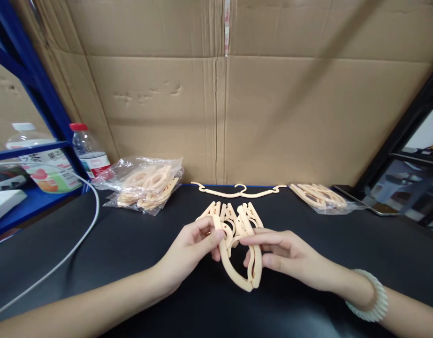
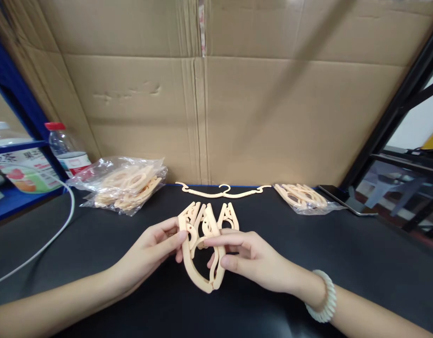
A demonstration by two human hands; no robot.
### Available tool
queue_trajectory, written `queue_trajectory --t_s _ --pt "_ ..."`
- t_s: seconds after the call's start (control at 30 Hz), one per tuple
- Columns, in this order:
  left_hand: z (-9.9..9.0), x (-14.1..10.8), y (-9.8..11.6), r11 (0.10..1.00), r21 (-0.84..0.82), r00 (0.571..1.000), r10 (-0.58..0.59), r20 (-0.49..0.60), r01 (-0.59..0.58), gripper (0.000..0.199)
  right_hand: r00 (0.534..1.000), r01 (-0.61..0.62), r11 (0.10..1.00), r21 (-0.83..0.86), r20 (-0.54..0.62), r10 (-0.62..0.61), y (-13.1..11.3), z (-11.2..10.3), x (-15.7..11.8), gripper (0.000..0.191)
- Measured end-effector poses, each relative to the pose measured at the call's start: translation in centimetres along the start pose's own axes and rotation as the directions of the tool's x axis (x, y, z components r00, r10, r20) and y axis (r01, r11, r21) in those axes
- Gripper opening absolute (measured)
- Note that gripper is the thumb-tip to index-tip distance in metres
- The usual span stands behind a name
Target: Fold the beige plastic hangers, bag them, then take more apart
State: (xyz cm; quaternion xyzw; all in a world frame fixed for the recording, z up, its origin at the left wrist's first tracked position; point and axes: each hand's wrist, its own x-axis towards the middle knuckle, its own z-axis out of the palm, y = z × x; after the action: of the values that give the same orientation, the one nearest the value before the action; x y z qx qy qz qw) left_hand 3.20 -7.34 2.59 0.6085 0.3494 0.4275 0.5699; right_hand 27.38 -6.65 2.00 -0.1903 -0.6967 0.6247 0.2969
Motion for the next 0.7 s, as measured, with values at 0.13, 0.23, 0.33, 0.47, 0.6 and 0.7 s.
queue_trajectory --t_s 0.13,0.23,0.33,0.47,0.6,0.7 --pt "0.07 -0.09 0.06 0.999 0.032 0.999 0.028 -0.018 -0.028 0.020 0.999 0.018 0.999 -0.033 -0.036 -0.020 0.10 -0.16 -0.04 0.040" --pt "0.11 -0.16 0.13 0.999 0.021 0.999 0.027 -0.034 -0.026 0.020 0.997 0.029 0.995 -0.096 -0.066 -0.035 0.02 -0.20 -0.10 0.041" --pt "0.13 -0.24 0.26 1.000 0.018 0.999 0.025 -0.029 -0.024 0.020 0.994 0.031 0.981 -0.192 -0.101 -0.051 -0.15 -0.11 -0.13 0.039" --pt "0.20 -0.34 0.52 0.998 0.049 0.999 0.028 -0.032 -0.026 0.015 0.991 0.028 0.977 -0.213 -0.123 -0.055 -0.14 -0.11 -0.09 0.038" --pt "0.38 -0.38 0.62 0.996 0.084 1.000 0.007 -0.027 -0.005 0.018 0.997 0.017 0.989 -0.145 -0.073 -0.028 0.13 -0.15 -0.11 0.039" --pt "0.50 -0.32 0.58 0.994 0.112 0.999 0.025 -0.043 -0.020 0.019 0.999 0.019 0.996 -0.085 -0.033 -0.022 0.26 0.03 -0.19 0.042"
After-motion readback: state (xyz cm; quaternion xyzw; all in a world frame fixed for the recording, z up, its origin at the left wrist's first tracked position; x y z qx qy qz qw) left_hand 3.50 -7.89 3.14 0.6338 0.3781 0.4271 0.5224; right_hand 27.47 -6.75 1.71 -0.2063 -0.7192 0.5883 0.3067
